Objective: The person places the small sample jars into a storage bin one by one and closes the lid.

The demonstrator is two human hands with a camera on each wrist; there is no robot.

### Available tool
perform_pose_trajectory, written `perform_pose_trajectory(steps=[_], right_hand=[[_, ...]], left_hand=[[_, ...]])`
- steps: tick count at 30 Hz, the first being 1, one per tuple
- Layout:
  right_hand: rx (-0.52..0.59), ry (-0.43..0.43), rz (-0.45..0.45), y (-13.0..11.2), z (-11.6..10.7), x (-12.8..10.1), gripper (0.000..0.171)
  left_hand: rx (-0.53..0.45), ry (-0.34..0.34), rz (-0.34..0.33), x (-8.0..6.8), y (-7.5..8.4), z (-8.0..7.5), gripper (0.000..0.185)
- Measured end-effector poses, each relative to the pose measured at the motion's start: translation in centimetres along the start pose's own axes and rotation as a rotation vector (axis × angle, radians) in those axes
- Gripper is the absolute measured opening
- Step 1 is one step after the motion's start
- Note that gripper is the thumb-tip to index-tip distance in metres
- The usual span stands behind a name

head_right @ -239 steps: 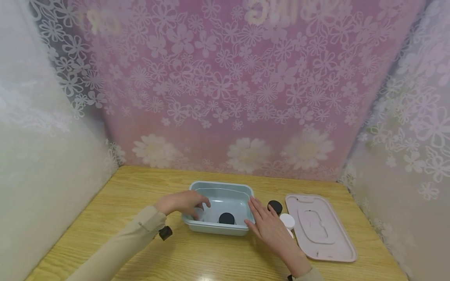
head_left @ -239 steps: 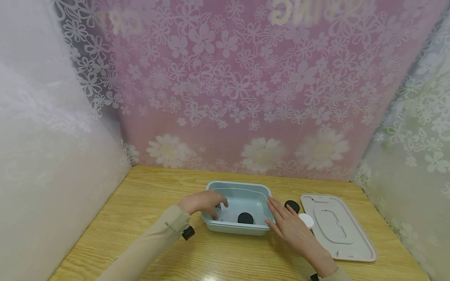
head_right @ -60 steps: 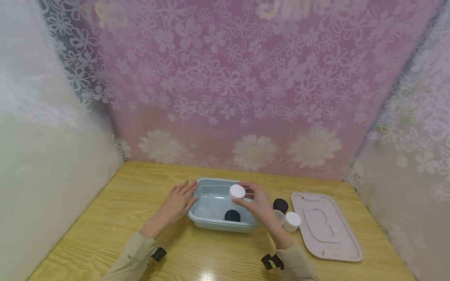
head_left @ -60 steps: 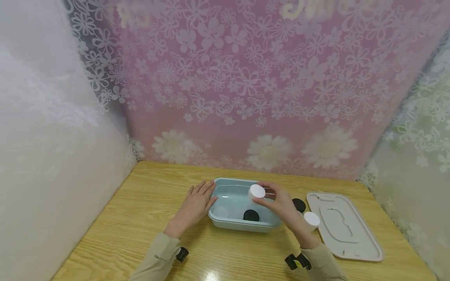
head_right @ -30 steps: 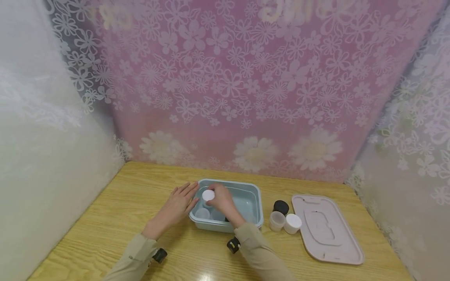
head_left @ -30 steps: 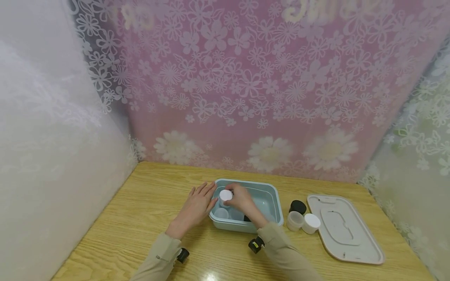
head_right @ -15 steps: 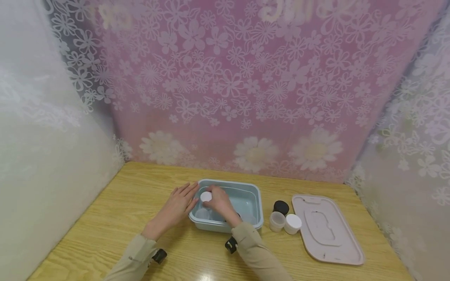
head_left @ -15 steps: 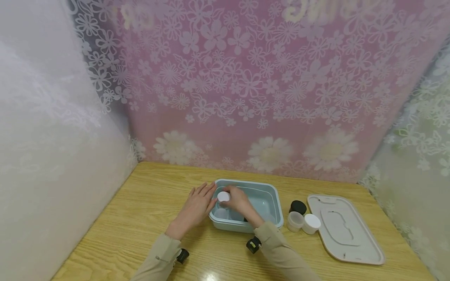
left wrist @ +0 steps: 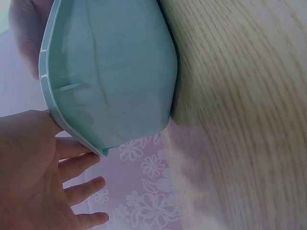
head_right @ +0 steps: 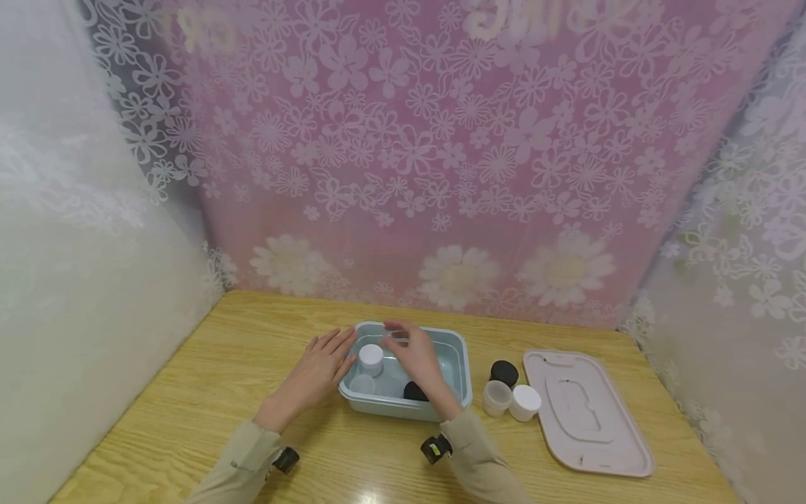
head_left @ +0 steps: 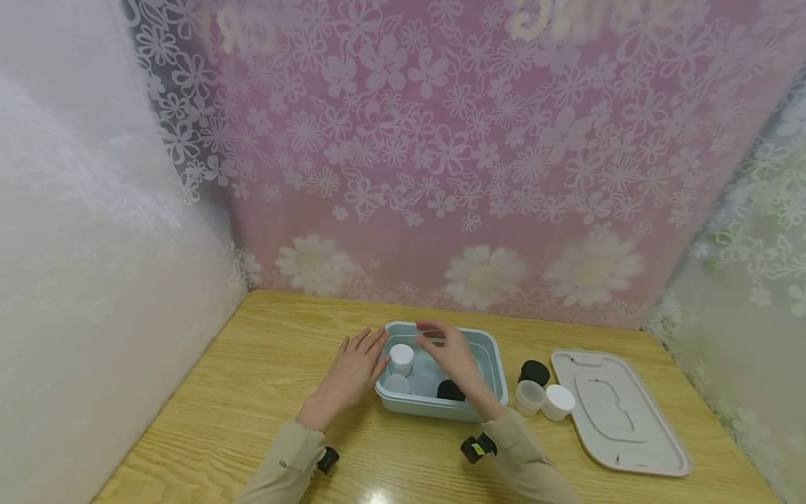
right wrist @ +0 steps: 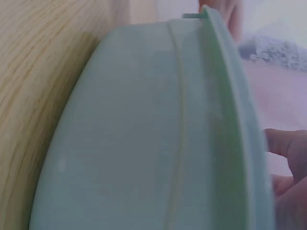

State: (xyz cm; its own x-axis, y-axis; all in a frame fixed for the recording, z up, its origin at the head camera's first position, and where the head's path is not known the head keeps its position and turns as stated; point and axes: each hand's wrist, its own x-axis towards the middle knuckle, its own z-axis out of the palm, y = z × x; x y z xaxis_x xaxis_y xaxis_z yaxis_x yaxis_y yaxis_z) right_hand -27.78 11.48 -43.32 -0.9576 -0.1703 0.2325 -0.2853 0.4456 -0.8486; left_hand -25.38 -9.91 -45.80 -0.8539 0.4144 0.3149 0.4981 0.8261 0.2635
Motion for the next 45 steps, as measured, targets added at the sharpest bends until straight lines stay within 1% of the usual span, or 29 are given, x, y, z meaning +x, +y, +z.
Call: perform_pose_trajectory(steps=[4,7,16,21,25,28,36,40,45], right_hand=[[0.104,0.034,-0.035,0.1,-1.5,-1.0,0.035],[0.136,0.048,-0.051,-0.1,-2.8,-1.9,0.036],[0.188,0.109,-0.013,0.5,-6.1,-4.2,0.041],[0.179,0.158,-0.031,1.3,-7.8,-5.7,0.040],[0.156,0.183,-0.067,2.4,-9.5,-6.9,0.042],[0.111,0.199,-0.076,3.7,-11.0,-7.8,0.043],[0.007,0.247,-0.053,6.4,-14.9,-10.1,0.046],[-0.079,0.233,-0.026,7.8,-16.2,-11.0,0.049],[-0.198,0.193,0.018,9.4,-17.3,-11.7,0.055]], left_hand=[[0.028,-0.007,0.000,0.0,0.0,0.2,0.052],[0.041,-0.004,0.009,-0.1,0.0,0.3,0.052],[0.056,-0.001,0.011,-0.2,0.0,0.4,0.053],[0.055,0.003,0.015,-0.3,0.0,0.5,0.052],[0.052,0.005,0.011,-0.3,0.0,0.6,0.052],[0.045,0.004,0.006,-0.2,0.0,0.6,0.053],[0.046,0.003,0.002,-0.1,0.1,0.6,0.053],[0.059,0.003,0.004,-0.1,0.1,0.6,0.053],[0.059,-0.003,0.002,0.0,0.2,0.6,0.053]])
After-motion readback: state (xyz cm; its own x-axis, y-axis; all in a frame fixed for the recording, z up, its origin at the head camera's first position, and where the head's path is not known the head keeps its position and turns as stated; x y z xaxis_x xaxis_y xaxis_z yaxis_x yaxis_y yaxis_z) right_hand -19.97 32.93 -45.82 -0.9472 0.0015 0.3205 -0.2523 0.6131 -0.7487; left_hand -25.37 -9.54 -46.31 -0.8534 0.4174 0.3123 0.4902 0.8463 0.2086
